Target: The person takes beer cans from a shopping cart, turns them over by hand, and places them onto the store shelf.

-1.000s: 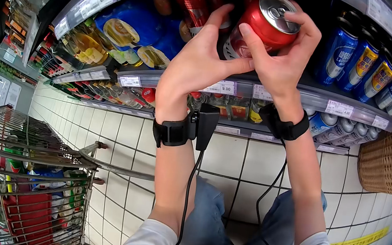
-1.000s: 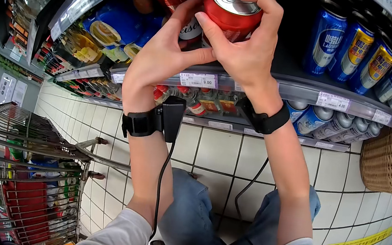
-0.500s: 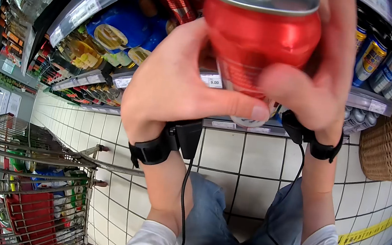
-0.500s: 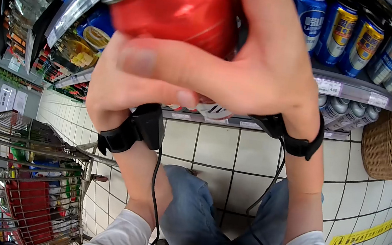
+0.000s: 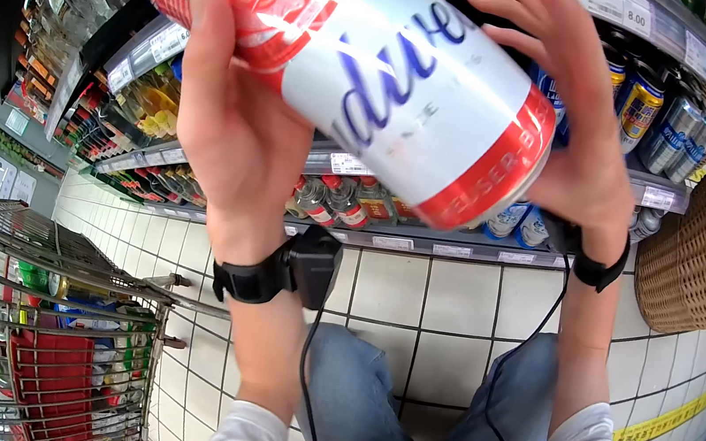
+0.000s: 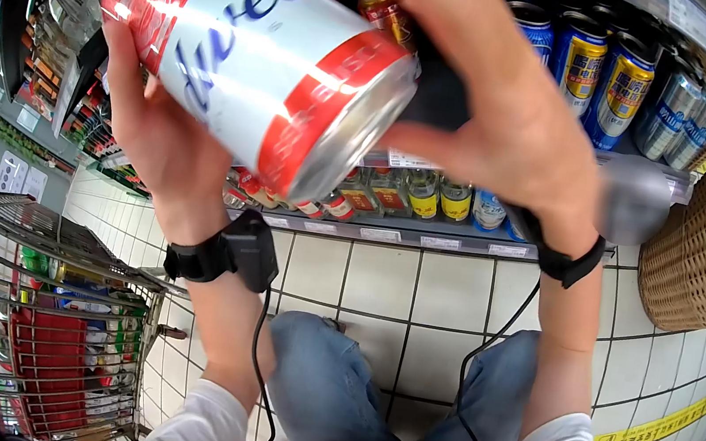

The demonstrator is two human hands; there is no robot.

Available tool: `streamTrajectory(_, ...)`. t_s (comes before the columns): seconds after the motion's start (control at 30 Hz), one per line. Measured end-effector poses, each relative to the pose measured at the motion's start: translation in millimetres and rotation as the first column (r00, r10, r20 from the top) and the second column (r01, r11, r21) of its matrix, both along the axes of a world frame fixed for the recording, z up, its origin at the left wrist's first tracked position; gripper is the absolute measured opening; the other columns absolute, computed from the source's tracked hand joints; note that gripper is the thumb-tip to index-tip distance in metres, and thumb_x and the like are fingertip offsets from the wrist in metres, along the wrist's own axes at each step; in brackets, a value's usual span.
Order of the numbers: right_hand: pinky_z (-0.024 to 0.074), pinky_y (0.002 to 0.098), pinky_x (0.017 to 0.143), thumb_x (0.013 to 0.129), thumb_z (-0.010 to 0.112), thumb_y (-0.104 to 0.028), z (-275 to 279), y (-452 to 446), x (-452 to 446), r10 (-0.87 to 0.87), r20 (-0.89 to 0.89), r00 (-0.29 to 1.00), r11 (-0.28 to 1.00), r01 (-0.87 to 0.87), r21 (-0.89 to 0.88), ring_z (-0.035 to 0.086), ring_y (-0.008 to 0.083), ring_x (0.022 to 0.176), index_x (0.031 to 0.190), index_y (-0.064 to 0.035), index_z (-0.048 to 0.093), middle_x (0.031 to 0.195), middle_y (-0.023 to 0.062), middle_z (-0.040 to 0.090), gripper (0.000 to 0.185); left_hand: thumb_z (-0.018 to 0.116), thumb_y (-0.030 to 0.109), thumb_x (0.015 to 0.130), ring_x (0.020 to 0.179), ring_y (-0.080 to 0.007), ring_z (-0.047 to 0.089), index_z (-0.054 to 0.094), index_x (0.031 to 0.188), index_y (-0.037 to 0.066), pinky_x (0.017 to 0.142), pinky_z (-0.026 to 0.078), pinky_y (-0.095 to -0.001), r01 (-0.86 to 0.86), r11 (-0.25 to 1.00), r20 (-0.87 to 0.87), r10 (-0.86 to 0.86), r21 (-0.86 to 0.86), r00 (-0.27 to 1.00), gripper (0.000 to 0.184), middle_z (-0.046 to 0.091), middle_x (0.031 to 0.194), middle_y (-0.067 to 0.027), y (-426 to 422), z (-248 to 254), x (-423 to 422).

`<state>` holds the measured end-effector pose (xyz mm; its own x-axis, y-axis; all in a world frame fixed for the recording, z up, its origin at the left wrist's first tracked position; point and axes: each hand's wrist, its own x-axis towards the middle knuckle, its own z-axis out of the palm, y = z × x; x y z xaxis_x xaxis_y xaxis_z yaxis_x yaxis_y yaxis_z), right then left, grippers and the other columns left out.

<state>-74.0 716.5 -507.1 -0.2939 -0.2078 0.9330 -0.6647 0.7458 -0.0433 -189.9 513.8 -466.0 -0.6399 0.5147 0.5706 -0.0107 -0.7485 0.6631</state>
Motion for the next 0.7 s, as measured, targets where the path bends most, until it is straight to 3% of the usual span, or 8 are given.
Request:
streamTrajectory(0.1,0.0471,0.0489,0.102,0.070,0.091,-0.021,-14,-24,-1,0.145,-0.068,0.987,0.988,-0.141,0.068,0.053,0.0419,0.127,0.139,-0.0154,0.039,0.140,0.0296,0.049,0.086,0.043,0.043,0.105,0.117,-0.0239,0.062,0.050,0.134,0.003,0.103,0.046,-0.0400,0.195,0.980,0.032,-0.193,-0.049,0.981,0.050,0.063,0.129,-0.0126,-8,-22,11)
streamTrajectory(0.2,0.0401,0.0571,0.108,0.067,0.093,-0.025,-56,-45,10,0.210,-0.093,0.973,0.974,-0.217,-0.064,0.048,0.0470,0.132,0.136,-0.0228,0.042,0.139,0.0293,0.050,0.086,0.043,0.044,0.105,0.116,-0.0230,0.062,0.053,0.133,0.005,0.102,0.046,-0.0389,0.145,0.955,0.276,-0.071,-0.259,0.959,0.049,0.064,0.127,-0.0110,-7,-54,28)
streamTrajectory(0.27,0.0363,0.0605,0.110,0.065,0.095,-0.026,-74,-48,17,0.254,-0.047,0.966,0.956,-0.259,-0.140,0.050,0.0468,0.130,0.137,-0.0194,0.043,0.138,0.0285,0.052,0.089,0.044,0.046,0.105,0.115,-0.0214,0.063,0.055,0.131,0.005,0.102,0.047,-0.0376,0.300,0.899,0.470,-0.125,-0.319,0.874,0.050,0.065,0.125,-0.0101,-2,-70,33)
streamTrajectory(0.37,0.0359,0.0591,0.110,0.060,0.096,-0.024,-89,-53,23,0.269,-0.006,0.963,0.927,-0.261,-0.269,0.054,0.0433,0.127,0.138,-0.0123,0.043,0.136,0.0270,0.054,0.094,0.038,0.058,0.103,0.115,-0.0196,0.064,0.055,0.133,0.009,0.092,0.055,-0.0351,0.513,0.767,0.447,-0.331,-0.385,0.831,0.060,0.065,0.126,-0.0094,2,-95,17)
streamTrajectory(0.43,0.0425,0.0495,0.107,0.057,0.096,-0.018,-90,-56,29,0.214,0.007,0.977,0.901,-0.194,-0.389,0.057,0.0367,0.124,0.138,-0.0048,0.041,0.134,0.0256,0.056,0.098,0.026,0.070,0.099,0.110,-0.0238,0.067,0.049,0.141,0.010,0.089,0.057,-0.0359,0.407,0.678,0.370,-0.209,-0.612,0.905,0.077,0.065,0.126,-0.0133,13,-88,34)
streamTrajectory(0.57,0.0488,0.0353,0.099,0.057,0.094,-0.012,-83,-57,44,0.117,0.094,0.989,0.906,-0.067,-0.417,0.060,0.0251,0.118,0.140,0.0033,0.037,0.131,0.0222,0.057,0.102,0.030,0.076,0.095,0.102,-0.0262,0.070,0.051,0.138,0.003,0.082,0.059,-0.0368,0.230,0.492,0.175,-0.156,-0.839,0.972,0.087,0.067,0.119,-0.0190,3,-93,43)
streamTrajectory(0.67,0.0484,0.0343,0.099,0.058,0.091,-0.009,-84,-55,40,0.161,0.135,0.978,0.851,-0.068,-0.521,0.061,0.0221,0.116,0.141,0.0037,0.035,0.125,0.0185,0.059,0.101,0.049,0.049,0.101,0.091,-0.0247,0.072,0.063,0.116,-0.010,0.078,0.058,-0.0335,-0.421,0.190,-0.419,0.052,-0.887,0.907,0.063,0.073,0.091,-0.0166,-5,-97,45)
streamTrajectory(0.7,0.0484,0.0343,0.099,0.058,0.091,-0.009,-86,-54,40,0.161,0.138,0.977,0.851,-0.066,-0.522,0.061,0.0221,0.116,0.141,0.0037,0.035,0.125,0.0185,0.059,0.101,0.062,0.024,0.095,0.104,-0.0258,0.069,0.057,0.124,-0.009,0.082,0.057,-0.0325,-0.432,0.324,-0.444,0.040,-0.842,0.895,0.044,0.070,0.108,-0.0209,-12,-105,45)
